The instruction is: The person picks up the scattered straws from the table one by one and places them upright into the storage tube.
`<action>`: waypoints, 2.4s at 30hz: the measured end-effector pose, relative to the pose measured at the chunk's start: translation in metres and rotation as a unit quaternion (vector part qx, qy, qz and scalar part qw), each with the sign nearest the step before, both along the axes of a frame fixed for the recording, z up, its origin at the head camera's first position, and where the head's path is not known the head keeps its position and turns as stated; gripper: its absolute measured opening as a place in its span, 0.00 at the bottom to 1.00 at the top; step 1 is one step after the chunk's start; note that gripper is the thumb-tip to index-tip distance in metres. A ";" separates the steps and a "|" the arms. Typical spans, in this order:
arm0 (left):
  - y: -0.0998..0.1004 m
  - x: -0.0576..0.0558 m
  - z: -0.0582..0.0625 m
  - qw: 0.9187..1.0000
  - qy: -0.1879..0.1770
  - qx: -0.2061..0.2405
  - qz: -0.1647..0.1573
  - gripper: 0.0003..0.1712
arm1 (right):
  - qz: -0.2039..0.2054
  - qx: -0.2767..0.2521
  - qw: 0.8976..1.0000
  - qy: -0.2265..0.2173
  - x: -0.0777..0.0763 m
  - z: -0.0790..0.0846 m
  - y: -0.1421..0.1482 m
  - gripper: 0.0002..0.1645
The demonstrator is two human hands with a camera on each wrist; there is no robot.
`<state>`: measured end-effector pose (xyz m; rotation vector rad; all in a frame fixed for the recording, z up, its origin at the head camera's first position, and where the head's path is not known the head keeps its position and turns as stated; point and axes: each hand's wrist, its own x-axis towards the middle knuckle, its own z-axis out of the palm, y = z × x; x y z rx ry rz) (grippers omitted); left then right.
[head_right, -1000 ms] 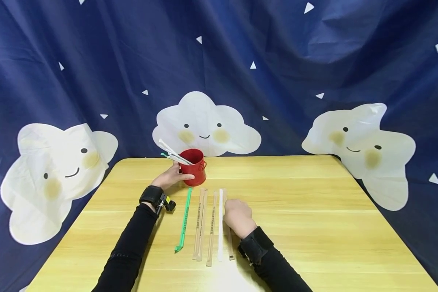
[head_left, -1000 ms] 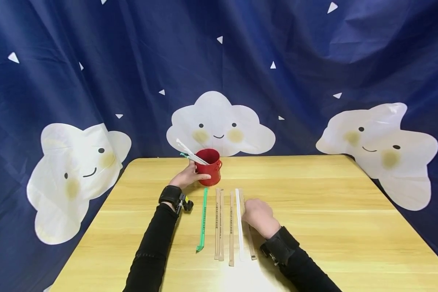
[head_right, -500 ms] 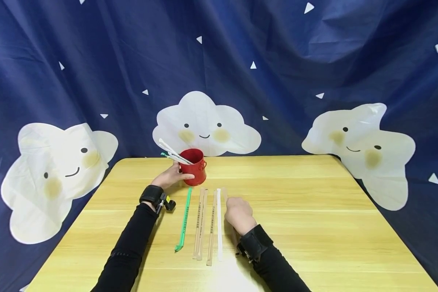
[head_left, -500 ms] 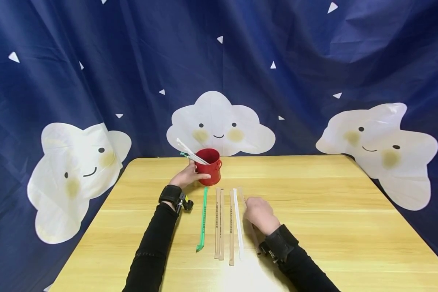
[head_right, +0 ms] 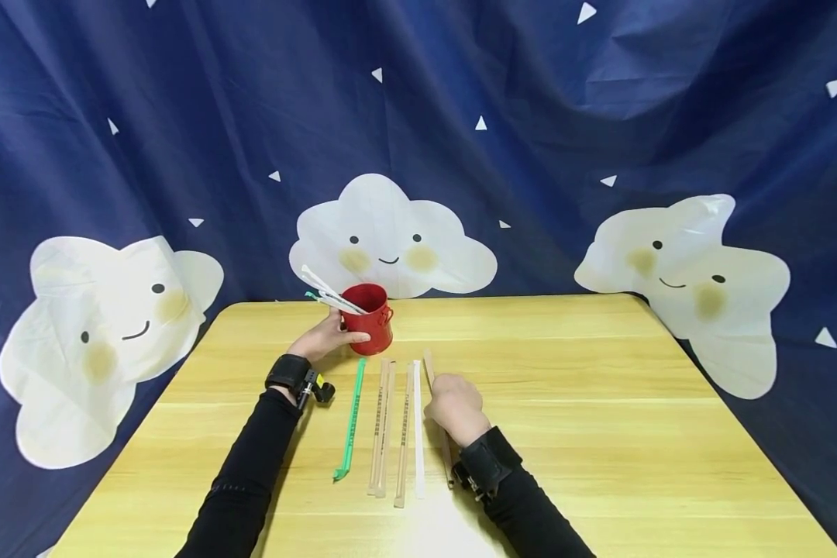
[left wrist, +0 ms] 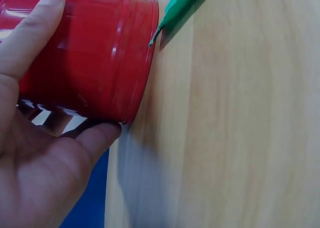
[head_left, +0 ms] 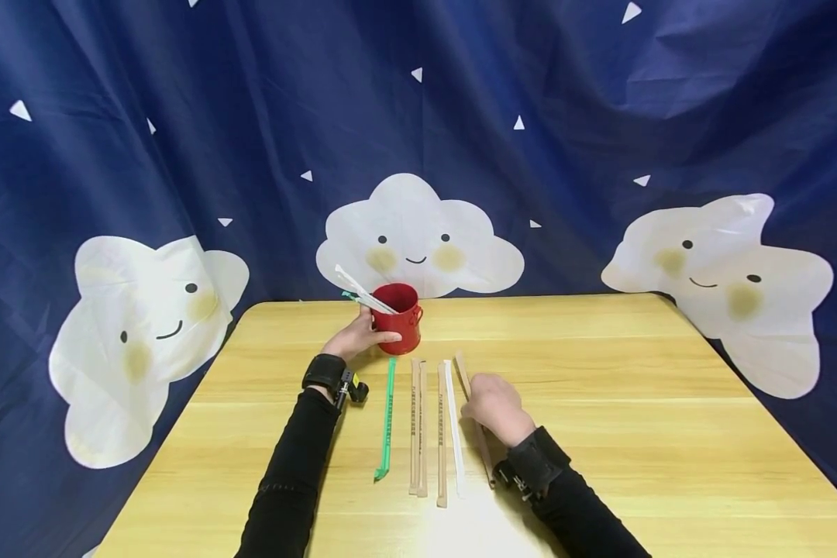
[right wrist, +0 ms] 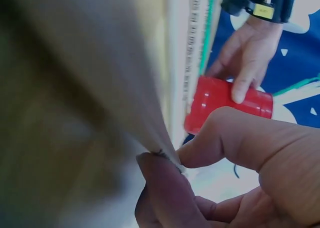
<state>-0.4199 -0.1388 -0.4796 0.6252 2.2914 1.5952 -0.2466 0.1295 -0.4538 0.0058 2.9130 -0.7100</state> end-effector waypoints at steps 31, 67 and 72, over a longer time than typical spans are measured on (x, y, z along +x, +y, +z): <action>-0.001 -0.003 -0.003 1.000 -0.011 0.004 0.008 0.57 | 0.023 -0.128 0.940 0.315 -0.002 0.027 0.010 0.12; 0.000 0.001 0.001 1.000 -0.012 0.011 0.009 0.58 | 0.047 -0.270 0.854 0.442 -0.007 0.013 -0.007 0.15; 0.000 -0.003 0.004 1.000 -0.005 0.018 -0.001 0.57 | 0.040 -0.289 0.841 0.456 -0.019 0.022 -0.014 0.14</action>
